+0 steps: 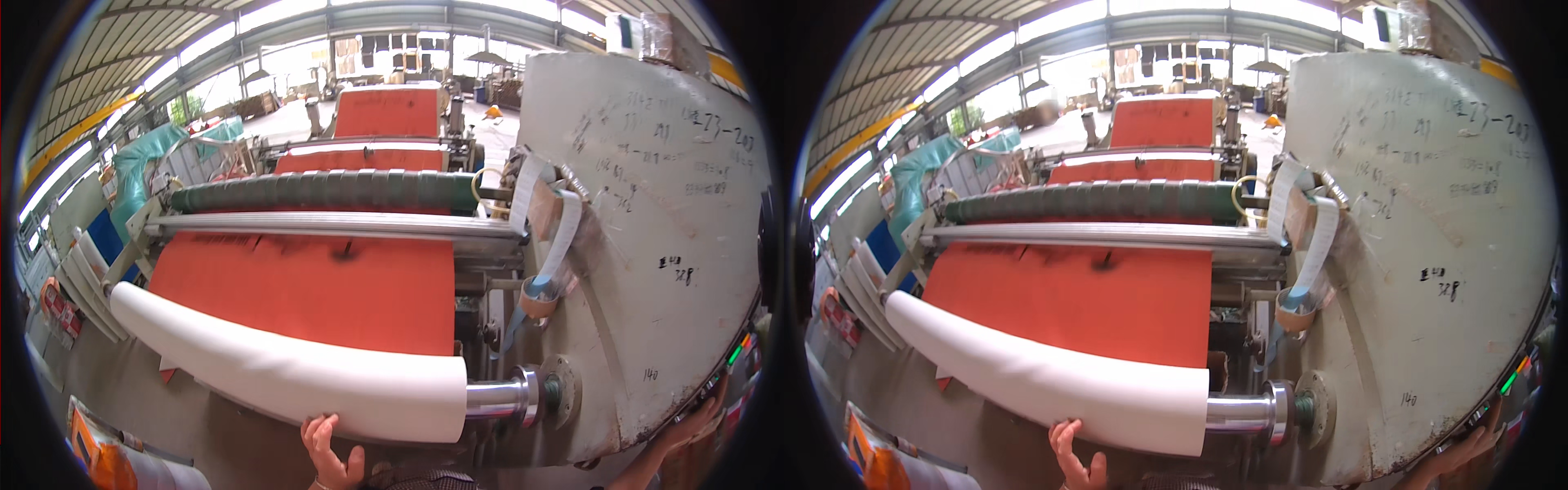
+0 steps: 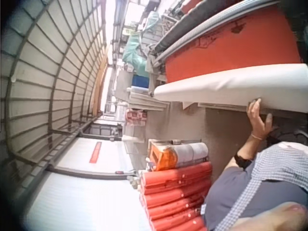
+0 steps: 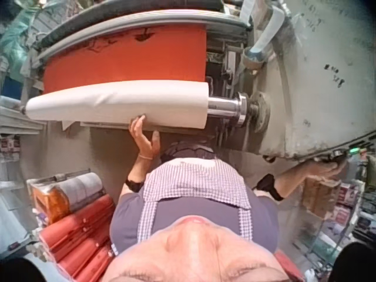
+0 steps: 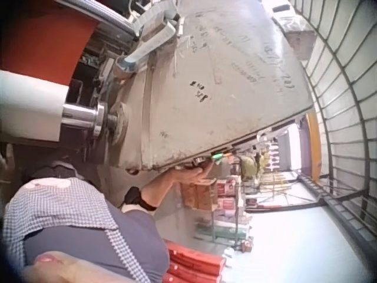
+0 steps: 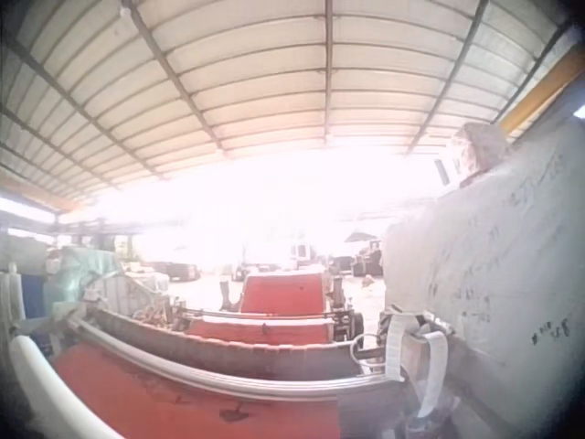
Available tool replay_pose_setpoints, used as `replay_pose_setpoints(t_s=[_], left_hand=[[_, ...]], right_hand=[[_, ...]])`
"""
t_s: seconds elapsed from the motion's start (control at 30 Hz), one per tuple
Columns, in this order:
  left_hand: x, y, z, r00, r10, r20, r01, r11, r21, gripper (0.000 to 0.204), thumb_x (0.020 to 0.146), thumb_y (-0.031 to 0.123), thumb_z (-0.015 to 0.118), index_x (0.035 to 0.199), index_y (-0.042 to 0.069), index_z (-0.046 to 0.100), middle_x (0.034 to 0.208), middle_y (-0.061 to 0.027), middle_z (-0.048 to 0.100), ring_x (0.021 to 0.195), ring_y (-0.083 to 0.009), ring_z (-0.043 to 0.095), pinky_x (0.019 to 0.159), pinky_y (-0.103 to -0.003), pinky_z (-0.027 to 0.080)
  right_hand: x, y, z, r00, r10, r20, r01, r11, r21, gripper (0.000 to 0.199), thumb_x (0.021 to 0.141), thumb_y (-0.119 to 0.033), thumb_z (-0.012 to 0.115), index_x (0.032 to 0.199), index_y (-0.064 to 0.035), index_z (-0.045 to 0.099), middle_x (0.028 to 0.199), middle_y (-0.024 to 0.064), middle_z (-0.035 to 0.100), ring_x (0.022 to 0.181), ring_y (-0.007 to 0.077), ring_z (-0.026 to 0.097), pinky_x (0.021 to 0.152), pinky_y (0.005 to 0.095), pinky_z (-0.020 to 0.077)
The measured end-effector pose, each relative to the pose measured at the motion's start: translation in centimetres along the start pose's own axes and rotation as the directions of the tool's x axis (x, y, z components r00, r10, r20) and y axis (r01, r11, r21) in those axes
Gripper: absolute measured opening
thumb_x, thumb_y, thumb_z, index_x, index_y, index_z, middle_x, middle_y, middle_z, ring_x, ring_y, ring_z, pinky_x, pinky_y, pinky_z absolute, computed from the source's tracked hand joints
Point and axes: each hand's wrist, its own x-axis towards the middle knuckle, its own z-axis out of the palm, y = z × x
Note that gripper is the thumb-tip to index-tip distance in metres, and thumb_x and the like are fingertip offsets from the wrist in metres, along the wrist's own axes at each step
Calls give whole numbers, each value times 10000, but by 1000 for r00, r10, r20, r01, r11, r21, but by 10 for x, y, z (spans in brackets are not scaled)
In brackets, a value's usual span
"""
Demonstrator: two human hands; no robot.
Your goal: Operating a machine to cut, roll, tape, and organize red protective floor material.
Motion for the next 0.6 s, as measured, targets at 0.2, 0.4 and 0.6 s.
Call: replay_pose_setpoints(t_s=[0.2, 0.4, 0.6], left_hand=[[11, 19, -2, 999, -45, 14, 45, 999, -29, 505, 859, 236, 616, 1277, -19, 492, 1253, -194, 526, 1208, -375, 442, 1051, -495, 331], [15, 21, 4, 1000, -23, 3, 23, 999, -41, 492, 866, 274, 635, 1255, -5, 522, 1237, -196, 525, 1197, -374, 459, 1022, -474, 375], [15, 26, 4, 1000, -20, 9, 20, 996, -83, 497, 885, 307, 637, 1246, -17, 530, 1207, -205, 546, 1178, -373, 485, 980, -451, 425]], right_hand=[[-6, 2, 6, 997, 67, -28, -61, 982, 177, 501, 1024, -279, 328, 1384, 35, 477, 1416, 163, 497, 1312, 279, 459, 1116, 396, 308], [-3, 11, 20, 997, 68, -26, -56, 947, 316, 462, 1036, -240, 326, 1373, 31, 489, 1402, 152, 511, 1300, 263, 469, 1105, 375, 316], [10, 2, 28, 997, 32, -67, -11, 959, 284, 461, 1035, -257, 335, 1332, 42, 522, 1353, 174, 540, 1244, 279, 504, 1050, 388, 357]])
